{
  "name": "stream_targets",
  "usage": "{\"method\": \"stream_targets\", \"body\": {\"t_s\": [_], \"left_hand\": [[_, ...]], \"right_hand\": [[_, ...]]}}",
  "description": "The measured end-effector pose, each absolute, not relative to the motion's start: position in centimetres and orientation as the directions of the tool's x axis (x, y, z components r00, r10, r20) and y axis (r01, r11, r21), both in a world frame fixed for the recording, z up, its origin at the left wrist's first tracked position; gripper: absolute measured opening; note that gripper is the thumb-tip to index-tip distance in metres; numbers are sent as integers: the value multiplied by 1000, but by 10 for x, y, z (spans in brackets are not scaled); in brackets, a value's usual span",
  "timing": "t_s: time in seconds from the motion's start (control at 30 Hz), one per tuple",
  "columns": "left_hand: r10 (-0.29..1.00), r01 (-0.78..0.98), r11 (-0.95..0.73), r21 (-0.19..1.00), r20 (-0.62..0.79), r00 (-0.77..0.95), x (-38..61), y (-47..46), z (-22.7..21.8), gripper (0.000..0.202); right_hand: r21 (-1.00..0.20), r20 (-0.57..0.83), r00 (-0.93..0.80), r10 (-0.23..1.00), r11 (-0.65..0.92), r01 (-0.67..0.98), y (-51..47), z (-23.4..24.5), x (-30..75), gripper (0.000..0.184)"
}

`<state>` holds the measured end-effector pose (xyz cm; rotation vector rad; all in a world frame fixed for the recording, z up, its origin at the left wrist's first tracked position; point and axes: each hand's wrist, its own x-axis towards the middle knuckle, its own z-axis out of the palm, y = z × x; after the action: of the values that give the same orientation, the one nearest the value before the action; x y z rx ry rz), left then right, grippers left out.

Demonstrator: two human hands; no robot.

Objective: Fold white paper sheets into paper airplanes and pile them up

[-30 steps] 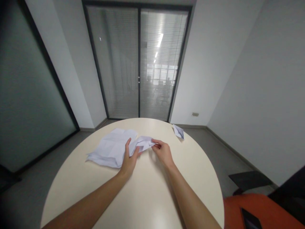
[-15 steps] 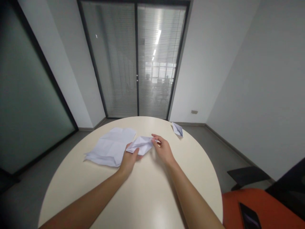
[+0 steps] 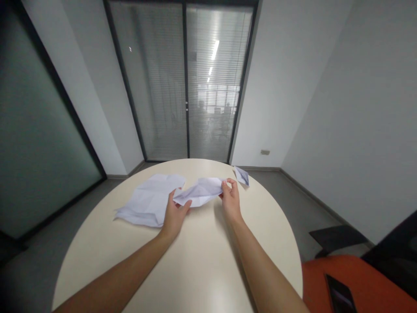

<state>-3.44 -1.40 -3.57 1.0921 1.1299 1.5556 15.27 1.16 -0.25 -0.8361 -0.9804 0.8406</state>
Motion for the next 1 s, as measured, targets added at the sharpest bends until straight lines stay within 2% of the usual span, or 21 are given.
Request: {"method": "stream_targets", "body": {"t_s": [0.1, 0.17, 0.23, 0.3, 0.4, 0.6, 0.7, 0.77, 0.9, 1.0], "left_hand": [[977, -197, -130, 972, 91, -193, -34, -14, -33, 39], [978, -249, -94, 964, 43, -202, -35, -13, -30, 34], [978, -311, -71, 948, 6, -207, -36, -13, -27, 33], [976, -350, -71, 934, -8, -218, -38, -13, -23, 31], [968, -364, -103, 926, 9, -251, -42, -14, -18, 27], [956, -393, -144, 908, 25, -293, -43, -19, -16, 20], [963, -436, -134, 890, 13, -269, -44, -18, -16, 17], [969, -497, -71, 865, -58, -239, -46, -17, -13, 12], [946, -679, 132, 722, -296, -131, -55, -16, 4, 15], [928, -740, 203, 641, -367, -63, -62, -17, 15, 18]], "right_hand": [[-868, 449, 328, 831, 494, -62, 11, -3, 156, 28], [-846, 525, 314, 791, 526, 90, 10, -3, 159, 20], [-818, 574, 246, 781, 531, 222, 8, -2, 162, 21], [-798, 575, 140, 806, 515, 312, 6, -1, 166, 27], [-763, 550, 7, 835, 500, 410, 3, -1, 169, 27], [-713, 498, -26, 867, 427, 556, 2, -3, 172, 20], [-719, 496, -21, 868, 425, 550, 3, -3, 170, 18], [-762, 481, -25, 877, 431, 483, 2, -1, 168, 22], [-886, 417, -71, 906, 422, 192, -5, 8, 163, 28], [-914, 405, -79, 911, 404, -27, -11, 19, 161, 28]]}}
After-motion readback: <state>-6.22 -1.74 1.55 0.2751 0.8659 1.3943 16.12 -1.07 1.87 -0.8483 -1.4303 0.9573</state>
